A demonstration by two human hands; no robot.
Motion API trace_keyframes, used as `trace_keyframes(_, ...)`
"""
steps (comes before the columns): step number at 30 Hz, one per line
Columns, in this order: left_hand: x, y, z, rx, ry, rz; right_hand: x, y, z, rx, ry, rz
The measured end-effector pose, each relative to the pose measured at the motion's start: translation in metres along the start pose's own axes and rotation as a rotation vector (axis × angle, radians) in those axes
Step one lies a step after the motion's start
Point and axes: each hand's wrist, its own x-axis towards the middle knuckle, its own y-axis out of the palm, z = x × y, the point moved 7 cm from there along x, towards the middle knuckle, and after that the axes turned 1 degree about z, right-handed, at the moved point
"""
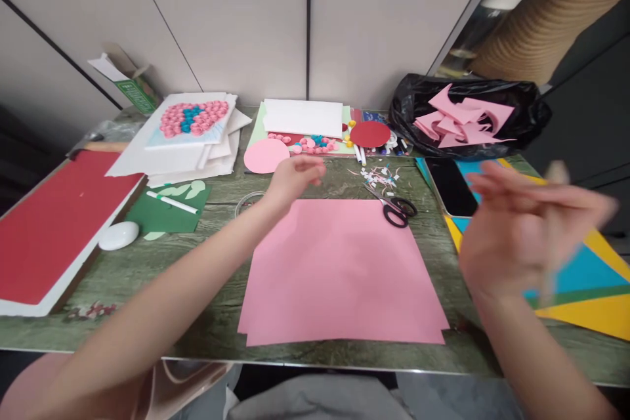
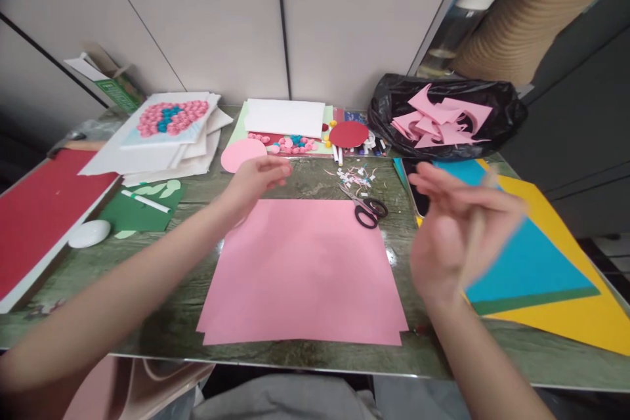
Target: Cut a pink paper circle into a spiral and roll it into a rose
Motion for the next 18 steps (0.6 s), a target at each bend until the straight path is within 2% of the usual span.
trace_keyframes(2,0.038,-0.013,-0.002,0.083,0.027,-0.057,0.001,0.005,-0.012,0.053,-0.011,-0.028)
trace_keyframes(4,0.072,-0.026,-0.005,0.172,0.05,-0.1,0.003,0.013,-0.029,0.06,0.07,0.044)
trace_keyframes(7,0.105,-0.052,-0.01,0.365,0.069,-0.138,0.003,0.014,-0.041,0.025,0.132,0.108)
trace_keyframes(10,0.118,-0.088,-0.01,0.613,0.047,-0.193,0.001,0.013,-0.039,-0.012,0.159,0.155)
trace_keyframes(13,0.123,-0.117,0.003,0.813,-0.042,-0.184,-0.001,0.016,-0.036,-0.005,0.19,0.21)
trace_keyframes(15,0.127,-0.127,0.014,0.908,-0.091,-0.155,-0.003,0.02,-0.037,0.004,0.211,0.242)
trace_keyframes(18,0.131,-0.13,0.027,1.008,-0.125,-0.123,-0.005,0.022,-0.039,0.025,0.241,0.267)
